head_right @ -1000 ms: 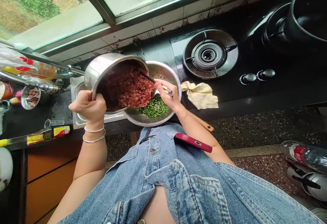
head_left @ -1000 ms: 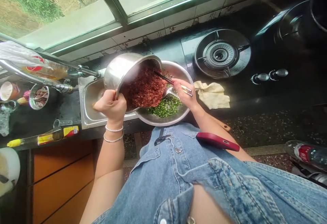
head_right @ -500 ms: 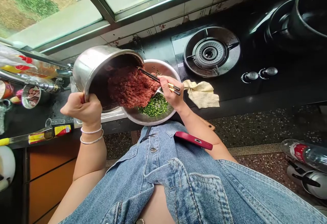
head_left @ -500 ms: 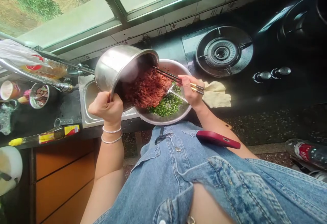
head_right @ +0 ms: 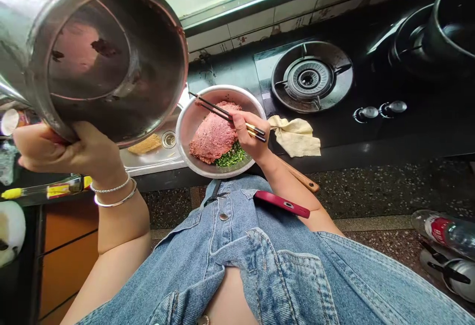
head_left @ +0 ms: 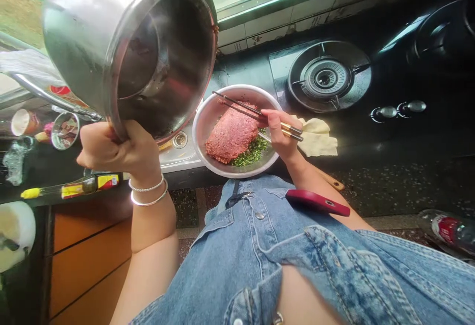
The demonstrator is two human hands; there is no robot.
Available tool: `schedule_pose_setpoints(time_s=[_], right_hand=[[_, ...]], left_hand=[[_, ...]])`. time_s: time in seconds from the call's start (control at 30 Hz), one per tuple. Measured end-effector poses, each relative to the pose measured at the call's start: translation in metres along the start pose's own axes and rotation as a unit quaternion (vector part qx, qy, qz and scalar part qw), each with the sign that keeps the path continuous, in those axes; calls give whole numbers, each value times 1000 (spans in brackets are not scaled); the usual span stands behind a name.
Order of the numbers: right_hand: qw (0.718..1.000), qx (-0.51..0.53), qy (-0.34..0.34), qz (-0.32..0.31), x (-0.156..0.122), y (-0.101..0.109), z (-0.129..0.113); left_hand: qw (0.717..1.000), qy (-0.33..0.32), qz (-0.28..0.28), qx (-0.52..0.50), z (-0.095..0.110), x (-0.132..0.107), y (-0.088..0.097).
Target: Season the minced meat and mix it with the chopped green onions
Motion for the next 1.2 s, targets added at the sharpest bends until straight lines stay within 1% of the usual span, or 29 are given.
schedule_pose_setpoints(time_s=[0.03,0.07,0.1,0.13,0.2,0.27,0.3,0.37,0.43,0.47,0.5,0.57,0.63,0.7,0.73,0.8,0.83,0.87,0.9,0.97,1.0,1.03,1.13,1.2], right_hand=[[1000,6,-11,-2,-2,2,-1],[1000,13,-25,-3,-3,4,0],[999,19,-40,-1,-5,7,1],[998,24,-54,2,-8,11,4],[997,28,-74,10,-13,20,12],[997,18,-68,1,-21,26,24],[999,4,-49,-22,-25,26,30],[993,-35,20,-115,-38,18,43],[969,-67,97,-218,-53,4,59],[956,-77,123,-254,-60,-3,66],[948,-83,140,-275,-65,-9,73],[940,-96,153,-288,-68,-16,78],[936,-103,157,-298,-65,-14,70],[938,-101,150,-296,-57,-3,51],[944,-100,142,-281,-52,6,40],[961,-102,121,-227,-42,23,21],[967,-104,112,-204,-39,28,15],[969,-104,106,-197,-38,31,12],[967,-101,100,-209,-37,30,11],[958,-91,93,-255,-37,25,12],[955,-88,91,-267,-34,24,10],[957,-89,90,-261,-30,25,6],[975,-100,71,-183,-2,44,-21],[983,-86,55,-155,21,58,-46]], left_hand=[[995,-54,80,27,6,-1,6],[984,-102,135,45,10,-5,9],[976,-135,161,51,11,-8,9],[976,-146,155,45,9,-12,7],[984,-117,130,25,-2,-18,2],[991,-62,119,14,-15,-23,0],[992,-38,120,13,-21,-25,1],[991,-6,132,10,-28,-27,3],[989,8,150,5,-32,-27,8],[987,13,159,1,-34,-26,11],[986,19,165,-3,-35,-24,14],[985,38,170,-17,-40,-21,18],[982,70,170,-37,-45,-17,22],[977,109,173,-54,-50,-16,26],[974,128,175,-62,-52,-16,27],[969,158,172,-79,-55,-16,29],[968,170,163,-89,-56,-17,29],[967,180,152,-100,-57,-17,29],[965,190,140,-112,-58,-17,28],[962,210,113,-132,-60,-15,28],[960,219,102,-143,-61,-13,29],[958,225,93,-152,-62,-11,30],[958,232,56,-161,-60,-1,35],[965,218,21,-144,-54,7,36]])
Point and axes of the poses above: each hand's wrist, its own x-axis towards the middle knuckle, its own y-axis out of the back of the hand, z = x × y, the point moved 4 cm from there along x, towards the middle knuckle, and after that the axes turned 2 degrees about -y, right-handed, at the moved point
